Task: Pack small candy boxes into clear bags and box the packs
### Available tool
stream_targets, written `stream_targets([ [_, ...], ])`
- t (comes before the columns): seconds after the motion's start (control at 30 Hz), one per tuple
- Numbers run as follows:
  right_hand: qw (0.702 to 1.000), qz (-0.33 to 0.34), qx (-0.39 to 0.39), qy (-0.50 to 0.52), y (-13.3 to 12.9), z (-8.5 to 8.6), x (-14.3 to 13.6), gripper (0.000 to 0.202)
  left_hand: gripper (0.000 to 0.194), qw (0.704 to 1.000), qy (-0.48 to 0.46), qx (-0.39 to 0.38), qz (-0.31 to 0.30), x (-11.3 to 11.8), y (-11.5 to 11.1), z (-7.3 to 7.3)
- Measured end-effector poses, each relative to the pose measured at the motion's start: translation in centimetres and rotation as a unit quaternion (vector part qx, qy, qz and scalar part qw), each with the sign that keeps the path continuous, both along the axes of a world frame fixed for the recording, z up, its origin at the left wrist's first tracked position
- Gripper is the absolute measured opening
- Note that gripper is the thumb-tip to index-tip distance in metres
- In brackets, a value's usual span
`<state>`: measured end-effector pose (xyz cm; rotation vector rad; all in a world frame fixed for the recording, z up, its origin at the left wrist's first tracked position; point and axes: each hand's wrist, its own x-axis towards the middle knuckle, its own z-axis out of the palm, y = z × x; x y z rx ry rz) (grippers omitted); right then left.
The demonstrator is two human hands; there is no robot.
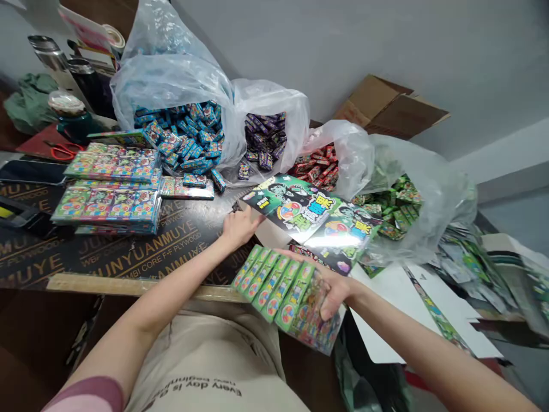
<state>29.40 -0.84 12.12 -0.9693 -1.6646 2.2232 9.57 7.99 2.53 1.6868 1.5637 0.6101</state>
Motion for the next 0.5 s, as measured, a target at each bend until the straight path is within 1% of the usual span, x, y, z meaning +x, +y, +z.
stream_targets([
  [0.03, 0.999, -0.026, 0.018, -0.013, -0.2, -0.1, 0.9, 0.115, 0.069, 0.999, 0.023, 0.017, 0.02, -0.5, 0.5, 0.2],
  [0.1, 0.993, -0.059, 0.092, -0.04, 0.0, 0.3, 1.9, 0.114, 0.075, 0.998, 0.034, 0.042, 0.037, -1.5, 1.5, 0.4],
  [0.17, 0.977, -0.066, 0.193, -0.07, 0.8, 1.6, 1.8, 0.111, 0.086, 0.997, 0.026, 0.065, 0.044, -2.4, 2.5, 0.4],
  [0.2, 0.963, -0.064, 0.246, -0.09, 1.4, 2.4, 1.5, 0.109, 0.091, 0.996, 0.014, 0.081, 0.045, -3.0, 2.9, 0.3],
  [0.27, 0.925, -0.056, 0.352, -0.135, 2.9, 3.9, 0.6, 0.102, 0.1, 0.992, -0.024, 0.114, 0.038, -4.4, 3.5, 0.3],
  [0.33, 0.872, -0.06, 0.452, -0.177, 4.5, 5.0, -0.7, 0.098, 0.102, 0.989, -0.064, 0.133, 0.008, -6.2, 3.7, 0.5],
  [0.37, 0.844, -0.065, 0.496, -0.194, 5.3, 5.2, -1.5, 0.098, 0.102, 0.988, -0.081, 0.132, -0.01, -7.2, 3.6, 0.7],
  [0.43, 0.796, -0.077, 0.561, -0.214, 6.8, 4.9, -3.2, 0.099, 0.099, 0.988, -0.104, 0.114, -0.031, -9.2, 2.9, 1.0],
  [0.47, 0.781, -0.085, 0.581, -0.215, 7.3, 4.5, -4.2, 0.1, 0.098, 0.988, -0.113, 0.102, -0.03, -10.2, 2.4, 1.1],
  [0.5, 0.773, -0.09, 0.592, -0.21, 7.7, 3.9, -5.2, 0.101, 0.097, 0.988, -0.129, 0.086, -0.023, -11.1, 1.8, 1.1],
])
